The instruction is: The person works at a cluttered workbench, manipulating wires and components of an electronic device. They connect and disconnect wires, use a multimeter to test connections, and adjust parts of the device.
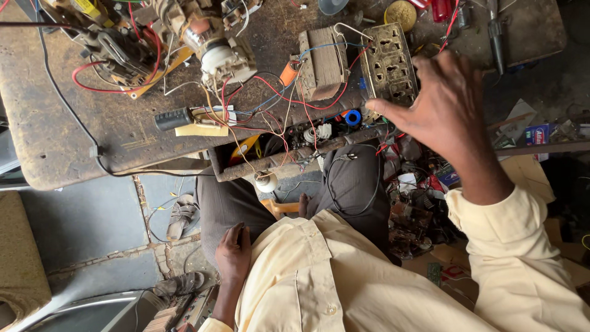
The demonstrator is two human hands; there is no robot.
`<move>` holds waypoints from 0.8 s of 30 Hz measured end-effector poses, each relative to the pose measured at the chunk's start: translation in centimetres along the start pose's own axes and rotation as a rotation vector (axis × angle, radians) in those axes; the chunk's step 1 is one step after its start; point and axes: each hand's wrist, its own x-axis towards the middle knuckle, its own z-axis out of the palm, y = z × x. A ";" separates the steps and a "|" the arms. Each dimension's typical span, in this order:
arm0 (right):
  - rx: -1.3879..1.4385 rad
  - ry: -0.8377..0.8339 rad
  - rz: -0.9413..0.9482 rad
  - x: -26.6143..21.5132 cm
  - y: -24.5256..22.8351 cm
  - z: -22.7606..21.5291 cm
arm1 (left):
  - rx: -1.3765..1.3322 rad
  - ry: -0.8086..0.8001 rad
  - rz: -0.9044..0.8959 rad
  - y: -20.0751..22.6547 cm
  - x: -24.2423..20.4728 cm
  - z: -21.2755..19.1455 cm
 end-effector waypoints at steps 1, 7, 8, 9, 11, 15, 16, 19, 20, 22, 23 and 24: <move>0.007 0.034 -0.019 -0.3 -0.3 0.2 | 0.011 -0.001 -0.004 0.1 0.1 0.0; 0.063 -0.012 0.015 -0.3 -0.8 0.2 | 0.066 -0.006 -0.066 0.5 0.5 -0.1; 0.060 -0.018 0.011 -0.3 -0.8 0.2 | 0.074 -0.017 -0.073 0.4 0.5 -0.1; 0.054 -0.015 0.003 -0.3 -0.8 0.1 | 0.081 -0.027 -0.081 0.2 0.5 0.0; 0.043 -0.008 -0.014 -0.4 -0.7 0.1 | 0.097 -0.034 -0.084 0.0 0.6 0.2; 0.044 -0.015 -0.023 -0.4 -0.4 0.1 | 0.138 -0.030 -0.082 -0.3 0.8 0.5; 0.035 -0.002 -0.030 -0.5 -0.3 0.2 | 0.149 -0.030 -0.086 -0.3 0.9 0.6; 0.067 0.078 -0.080 0.0 0.5 0.3 | 0.142 -0.029 -0.108 -0.2 1.1 0.6; 0.088 0.112 -0.102 0.5 0.8 0.4 | 0.146 -0.024 -0.106 -0.1 1.1 0.5; 0.150 0.192 -0.167 1.4 1.1 0.7 | 0.154 -0.016 -0.102 0.0 1.1 0.6; 0.181 0.232 -0.198 1.9 1.2 0.7 | 0.158 -0.016 -0.106 0.0 1.1 0.6; 0.194 0.232 -0.221 2.5 1.3 0.8 | 0.161 -0.016 -0.111 0.0 1.1 0.6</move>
